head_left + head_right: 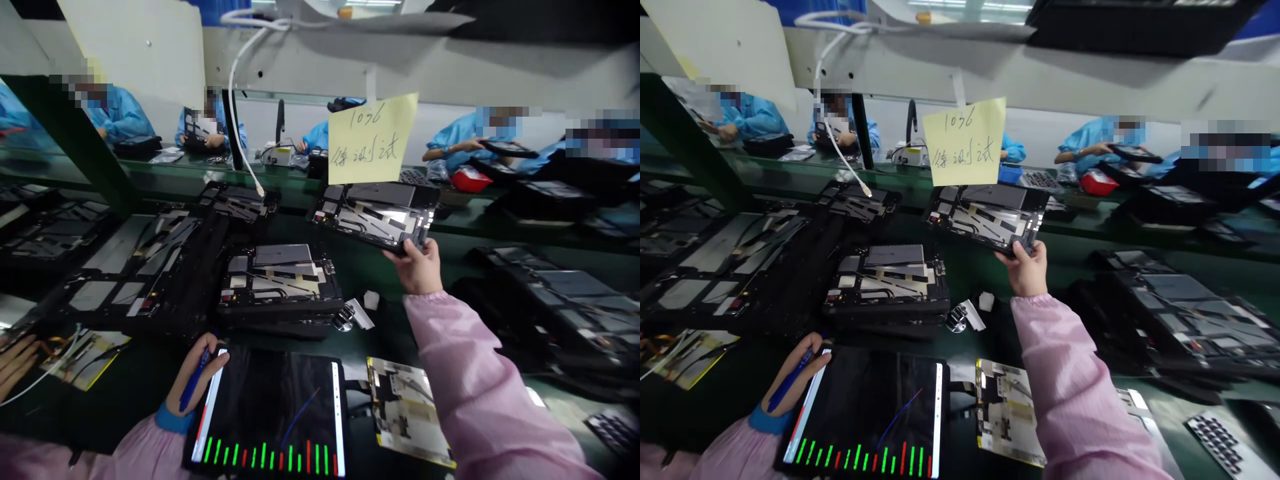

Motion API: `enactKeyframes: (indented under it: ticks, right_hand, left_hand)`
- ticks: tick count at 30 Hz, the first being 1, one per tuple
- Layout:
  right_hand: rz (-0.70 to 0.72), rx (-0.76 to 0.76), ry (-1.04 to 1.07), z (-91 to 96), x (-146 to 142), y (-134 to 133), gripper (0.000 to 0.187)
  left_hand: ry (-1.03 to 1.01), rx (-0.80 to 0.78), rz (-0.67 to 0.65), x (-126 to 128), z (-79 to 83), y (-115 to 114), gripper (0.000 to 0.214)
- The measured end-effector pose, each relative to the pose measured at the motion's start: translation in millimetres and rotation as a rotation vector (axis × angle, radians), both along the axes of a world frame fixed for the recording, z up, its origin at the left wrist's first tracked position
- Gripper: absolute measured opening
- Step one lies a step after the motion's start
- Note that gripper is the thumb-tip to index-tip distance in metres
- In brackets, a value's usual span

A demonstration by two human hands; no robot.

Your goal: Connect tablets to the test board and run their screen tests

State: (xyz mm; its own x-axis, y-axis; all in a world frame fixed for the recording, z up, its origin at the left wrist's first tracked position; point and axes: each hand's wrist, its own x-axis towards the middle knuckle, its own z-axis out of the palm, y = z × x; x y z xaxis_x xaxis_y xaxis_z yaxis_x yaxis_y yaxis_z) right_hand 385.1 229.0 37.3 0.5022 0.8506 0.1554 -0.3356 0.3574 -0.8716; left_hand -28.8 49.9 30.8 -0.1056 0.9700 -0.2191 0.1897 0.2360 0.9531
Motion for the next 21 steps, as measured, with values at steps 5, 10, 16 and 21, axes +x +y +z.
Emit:
enactKeyframes:
  ticks: [5, 10, 16, 21]
  right_hand:
    - [0.014, 0.093, 0.017, 16.8, 0, -41, 0.041]
    - [0.064, 0.055, 0.041, 22.2, 1, -68, 0.036]
    - [0.096, -0.001, 0.058, 28.1, 0, -87, 0.035]
    - [0.074, -0.062, 0.032, 37.6, 20, -115, 0.034]
  left_hand:
    - [0.027, 0.028, -0.003, 1, 1.0, -1, 0.039]
    - [0.083, 0.091, 0.028, 3, 4.5, -5, 0.038]
    - [0.154, 0.112, 0.014, 1, 5.7, -5, 0.039]
    - [0.277, 0.112, 0.062, -3, -2.9, 5, 0.049]
